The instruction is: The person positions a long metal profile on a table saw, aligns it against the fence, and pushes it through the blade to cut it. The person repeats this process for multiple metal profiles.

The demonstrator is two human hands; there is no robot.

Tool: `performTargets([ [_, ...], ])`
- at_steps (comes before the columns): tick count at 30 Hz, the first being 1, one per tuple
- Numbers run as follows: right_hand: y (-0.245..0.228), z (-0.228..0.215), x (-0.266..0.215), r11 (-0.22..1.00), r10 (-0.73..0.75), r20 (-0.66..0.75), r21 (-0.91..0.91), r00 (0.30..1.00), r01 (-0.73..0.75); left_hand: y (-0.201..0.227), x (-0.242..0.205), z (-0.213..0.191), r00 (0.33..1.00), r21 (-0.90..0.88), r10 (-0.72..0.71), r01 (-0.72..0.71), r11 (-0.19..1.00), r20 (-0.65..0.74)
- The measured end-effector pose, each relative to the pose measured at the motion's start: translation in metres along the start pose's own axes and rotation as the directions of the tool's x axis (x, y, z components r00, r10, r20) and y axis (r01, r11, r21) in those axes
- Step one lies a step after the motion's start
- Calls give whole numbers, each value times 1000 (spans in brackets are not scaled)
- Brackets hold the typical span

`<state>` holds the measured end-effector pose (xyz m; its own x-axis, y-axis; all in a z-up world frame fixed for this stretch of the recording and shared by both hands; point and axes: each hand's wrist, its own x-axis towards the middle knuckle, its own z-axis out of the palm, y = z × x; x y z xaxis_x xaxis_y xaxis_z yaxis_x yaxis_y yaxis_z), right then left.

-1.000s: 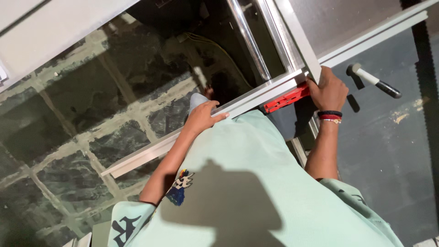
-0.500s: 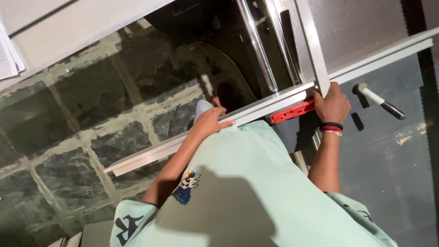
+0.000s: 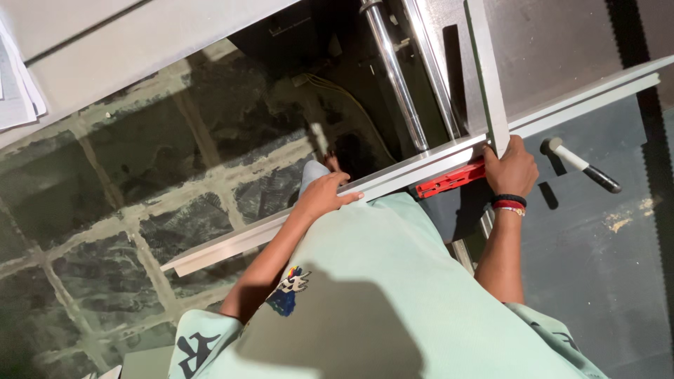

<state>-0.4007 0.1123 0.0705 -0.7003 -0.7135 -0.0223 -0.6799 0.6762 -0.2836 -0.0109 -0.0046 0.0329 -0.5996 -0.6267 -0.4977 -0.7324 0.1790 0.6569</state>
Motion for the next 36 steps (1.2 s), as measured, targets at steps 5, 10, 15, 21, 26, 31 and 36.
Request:
performTargets([
  [5,2,1,0,999,-30,-5,-28,1000,29,0,0,0,999,-8,33,-33,999,-20],
  [10,2,2,0,998,-58,-29,-26,998,57,-8,1,4,1000,-30,23,-24,999,-21],
  [15,1,2,0,998,-56,-28,-36,998,55,-16,4,11,986,64,138,-132,989,-97],
  [21,3,4,-4,999,-54,-49,0,997,54,-15,6,11,982,130,186,-179,975,-43],
  [26,9,13,1,994,-111,-76,-31,991,109,-6,21,13,962,149,269,-258,955,-56],
  [31,19,18,-3,991,-122,-96,-71,988,115,-5,26,18,965,139,264,-260,955,-8],
  [36,14,18,0,994,-33,-70,-109,997,26,-4,24,15,969,107,247,-244,964,-14],
])
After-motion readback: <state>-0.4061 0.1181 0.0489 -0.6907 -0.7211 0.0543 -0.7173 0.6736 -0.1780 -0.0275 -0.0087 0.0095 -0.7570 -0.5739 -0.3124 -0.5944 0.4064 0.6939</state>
